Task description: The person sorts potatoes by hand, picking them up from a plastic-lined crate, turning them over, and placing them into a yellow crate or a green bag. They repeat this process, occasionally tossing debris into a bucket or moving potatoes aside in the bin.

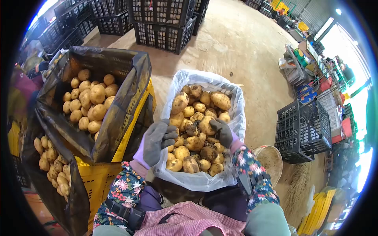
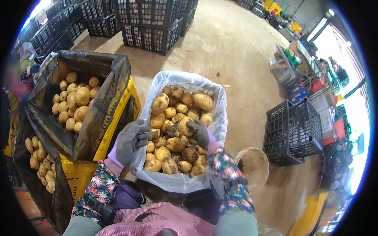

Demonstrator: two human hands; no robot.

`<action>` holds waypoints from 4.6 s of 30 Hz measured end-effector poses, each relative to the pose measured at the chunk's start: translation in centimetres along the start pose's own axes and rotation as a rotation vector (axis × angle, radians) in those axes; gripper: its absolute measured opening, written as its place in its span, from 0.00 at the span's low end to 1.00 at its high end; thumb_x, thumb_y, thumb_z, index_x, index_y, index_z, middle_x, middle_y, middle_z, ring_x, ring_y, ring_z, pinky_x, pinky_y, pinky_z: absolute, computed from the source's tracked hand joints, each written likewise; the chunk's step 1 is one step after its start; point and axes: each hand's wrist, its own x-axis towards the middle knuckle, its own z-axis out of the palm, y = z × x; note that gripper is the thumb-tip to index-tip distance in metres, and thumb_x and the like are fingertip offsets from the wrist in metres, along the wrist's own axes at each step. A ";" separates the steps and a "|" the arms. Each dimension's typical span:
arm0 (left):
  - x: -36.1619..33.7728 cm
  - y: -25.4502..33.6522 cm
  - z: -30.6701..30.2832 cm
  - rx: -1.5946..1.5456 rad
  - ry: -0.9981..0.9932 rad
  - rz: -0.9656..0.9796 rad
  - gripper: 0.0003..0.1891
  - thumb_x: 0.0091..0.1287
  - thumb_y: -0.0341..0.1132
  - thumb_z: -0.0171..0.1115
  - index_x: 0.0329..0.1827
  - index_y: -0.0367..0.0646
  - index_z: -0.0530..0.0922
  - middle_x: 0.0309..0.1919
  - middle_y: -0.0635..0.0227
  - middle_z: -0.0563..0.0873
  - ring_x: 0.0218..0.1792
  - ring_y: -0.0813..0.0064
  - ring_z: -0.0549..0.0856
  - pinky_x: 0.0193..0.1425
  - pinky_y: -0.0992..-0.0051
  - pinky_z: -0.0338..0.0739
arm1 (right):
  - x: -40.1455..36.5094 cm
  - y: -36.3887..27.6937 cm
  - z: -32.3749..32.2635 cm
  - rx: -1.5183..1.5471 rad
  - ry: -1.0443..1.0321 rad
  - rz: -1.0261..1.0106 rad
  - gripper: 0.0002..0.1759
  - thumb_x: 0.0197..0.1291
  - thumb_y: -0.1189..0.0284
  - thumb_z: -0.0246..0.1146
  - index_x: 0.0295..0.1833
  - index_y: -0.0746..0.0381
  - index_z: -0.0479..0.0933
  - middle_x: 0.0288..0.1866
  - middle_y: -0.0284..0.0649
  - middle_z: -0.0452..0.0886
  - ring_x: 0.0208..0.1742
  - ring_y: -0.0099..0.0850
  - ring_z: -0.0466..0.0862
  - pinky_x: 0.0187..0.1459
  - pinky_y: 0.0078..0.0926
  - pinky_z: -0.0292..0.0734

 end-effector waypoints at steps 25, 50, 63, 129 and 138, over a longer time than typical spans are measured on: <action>-2.8 -7.5 9.3 -0.169 -0.114 -0.243 0.29 0.75 0.59 0.40 0.60 0.44 0.73 0.47 0.65 0.82 0.48 0.67 0.85 0.50 0.66 0.83 | -11.5 -2.1 4.4 -0.397 0.354 -0.445 0.21 0.70 0.58 0.51 0.54 0.63 0.77 0.41 0.51 0.84 0.42 0.43 0.85 0.45 0.34 0.78; -2.2 -5.7 8.2 0.067 -0.152 0.125 0.19 0.74 0.38 0.51 0.63 0.35 0.71 0.56 0.63 0.77 0.57 0.74 0.76 0.64 0.73 0.70 | -13.0 -3.5 6.0 -0.101 -0.008 -0.623 0.46 0.49 0.72 0.74 0.71 0.66 0.58 0.66 0.46 0.68 0.66 0.36 0.70 0.67 0.31 0.66; 0.8 -8.1 9.0 0.679 0.051 0.474 0.24 0.73 0.50 0.49 0.44 0.32 0.76 0.33 0.67 0.81 0.38 0.71 0.82 0.41 0.70 0.77 | -11.4 -1.9 6.1 -0.862 0.552 -0.756 0.35 0.52 0.74 0.66 0.66 0.70 0.63 0.63 0.56 0.70 0.61 0.50 0.74 0.57 0.40 0.75; -2.5 -6.6 8.1 0.826 -0.247 0.257 0.44 0.53 0.30 0.75 0.72 0.37 0.58 0.63 0.60 0.73 0.63 0.73 0.73 0.68 0.71 0.68 | -13.4 -5.1 4.7 -0.191 0.175 -0.431 0.23 0.72 0.59 0.50 0.62 0.65 0.72 0.55 0.46 0.80 0.59 0.35 0.78 0.62 0.28 0.68; -2.3 -7.5 7.5 1.011 -0.240 0.429 0.45 0.52 0.31 0.76 0.72 0.38 0.58 0.66 0.58 0.70 0.64 0.69 0.72 0.69 0.69 0.67 | -13.4 -4.1 4.6 0.094 0.057 -0.411 0.22 0.70 0.63 0.51 0.59 0.68 0.75 0.57 0.40 0.79 0.55 0.30 0.79 0.58 0.24 0.72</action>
